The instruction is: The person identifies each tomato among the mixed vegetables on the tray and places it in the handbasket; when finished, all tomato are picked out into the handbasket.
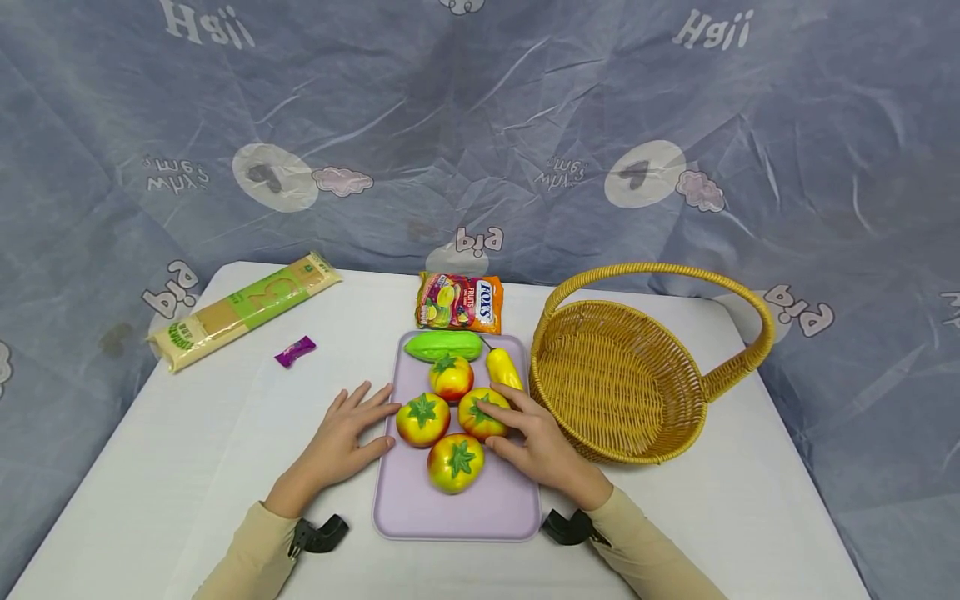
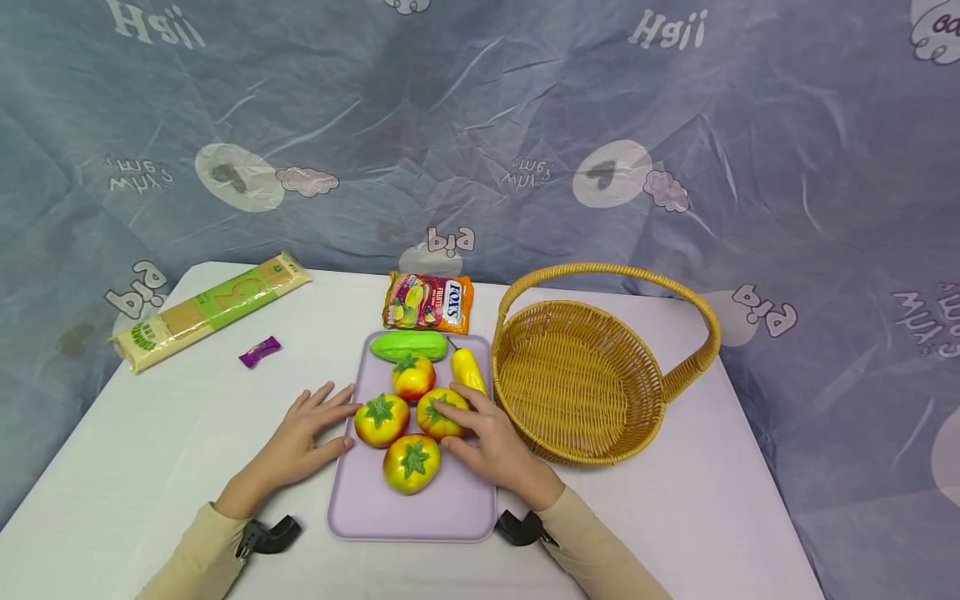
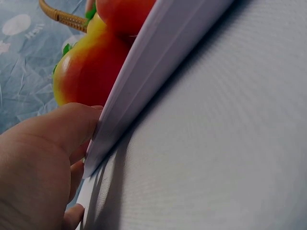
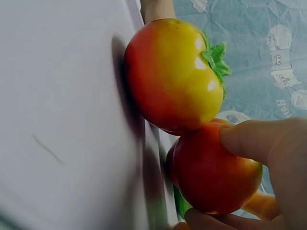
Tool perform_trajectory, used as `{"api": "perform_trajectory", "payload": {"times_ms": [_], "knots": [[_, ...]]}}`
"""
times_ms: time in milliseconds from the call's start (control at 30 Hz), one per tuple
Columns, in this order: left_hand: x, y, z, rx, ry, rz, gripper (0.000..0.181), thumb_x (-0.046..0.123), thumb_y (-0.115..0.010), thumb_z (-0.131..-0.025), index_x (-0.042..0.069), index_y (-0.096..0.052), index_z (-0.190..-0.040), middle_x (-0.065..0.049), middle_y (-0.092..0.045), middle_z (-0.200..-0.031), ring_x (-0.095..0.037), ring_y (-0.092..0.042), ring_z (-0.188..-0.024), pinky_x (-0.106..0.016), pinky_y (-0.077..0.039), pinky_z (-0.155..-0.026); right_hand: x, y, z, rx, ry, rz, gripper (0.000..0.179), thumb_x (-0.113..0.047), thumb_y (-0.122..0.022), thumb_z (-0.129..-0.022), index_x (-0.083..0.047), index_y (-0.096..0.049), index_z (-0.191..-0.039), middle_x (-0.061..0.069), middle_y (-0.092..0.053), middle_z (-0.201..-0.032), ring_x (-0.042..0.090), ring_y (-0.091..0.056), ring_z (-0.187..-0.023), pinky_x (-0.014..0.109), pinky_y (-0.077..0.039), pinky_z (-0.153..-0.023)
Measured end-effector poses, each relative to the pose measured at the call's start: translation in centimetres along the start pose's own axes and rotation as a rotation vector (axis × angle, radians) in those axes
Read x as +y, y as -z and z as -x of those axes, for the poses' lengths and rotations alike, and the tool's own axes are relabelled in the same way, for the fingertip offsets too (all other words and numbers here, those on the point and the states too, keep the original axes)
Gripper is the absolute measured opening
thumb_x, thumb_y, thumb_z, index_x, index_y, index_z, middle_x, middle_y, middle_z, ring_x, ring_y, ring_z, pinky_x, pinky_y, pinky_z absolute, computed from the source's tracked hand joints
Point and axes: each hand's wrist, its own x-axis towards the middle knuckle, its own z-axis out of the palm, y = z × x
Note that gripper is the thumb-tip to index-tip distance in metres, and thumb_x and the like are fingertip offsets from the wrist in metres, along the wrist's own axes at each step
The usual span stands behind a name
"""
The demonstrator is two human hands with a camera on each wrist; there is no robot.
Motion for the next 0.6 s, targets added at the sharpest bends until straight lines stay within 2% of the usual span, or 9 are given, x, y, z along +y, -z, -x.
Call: {"api": "perform_trajectory", "payload": {"times_ms": [467, 600], "knots": [[-0.32, -0.23, 0.00, 0.008, -0.016, -0.012, 0.048, 0.033, -0.073, -0.089, 0.018, -0.067, -0.135, -0.010, -0.052, -0.155, -0.049, -0.035, -0.149, -0.075, -0.016, -0.118, -0.35, 0.49, 0.08, -0.006, -0.007, -0.021, 0.049, -0.016, -0.081, -0.086, -0.011, -0.069, -0.133, 0.021, -0.053, -0.150, 0.036, -0.053, -0.139, 0.054, -0.050, -0.108], [-0.30, -0.22, 0.00, 0.008, -0.016, -0.015, 0.049, 0.033, -0.073, -0.089, 0.018, -0.067, -0.135, -0.010, -0.052, -0.155, -0.049, -0.036, -0.149, -0.075, -0.016, -0.118, -0.63, 0.70, 0.02, -0.001, -0.001, -0.015, 0.049, -0.016, -0.081, -0.086, -0.011, -0.069, -0.133, 0.017, -0.053, -0.150, 0.035, -0.054, -0.138, 0.053, -0.050, -0.108]]}}
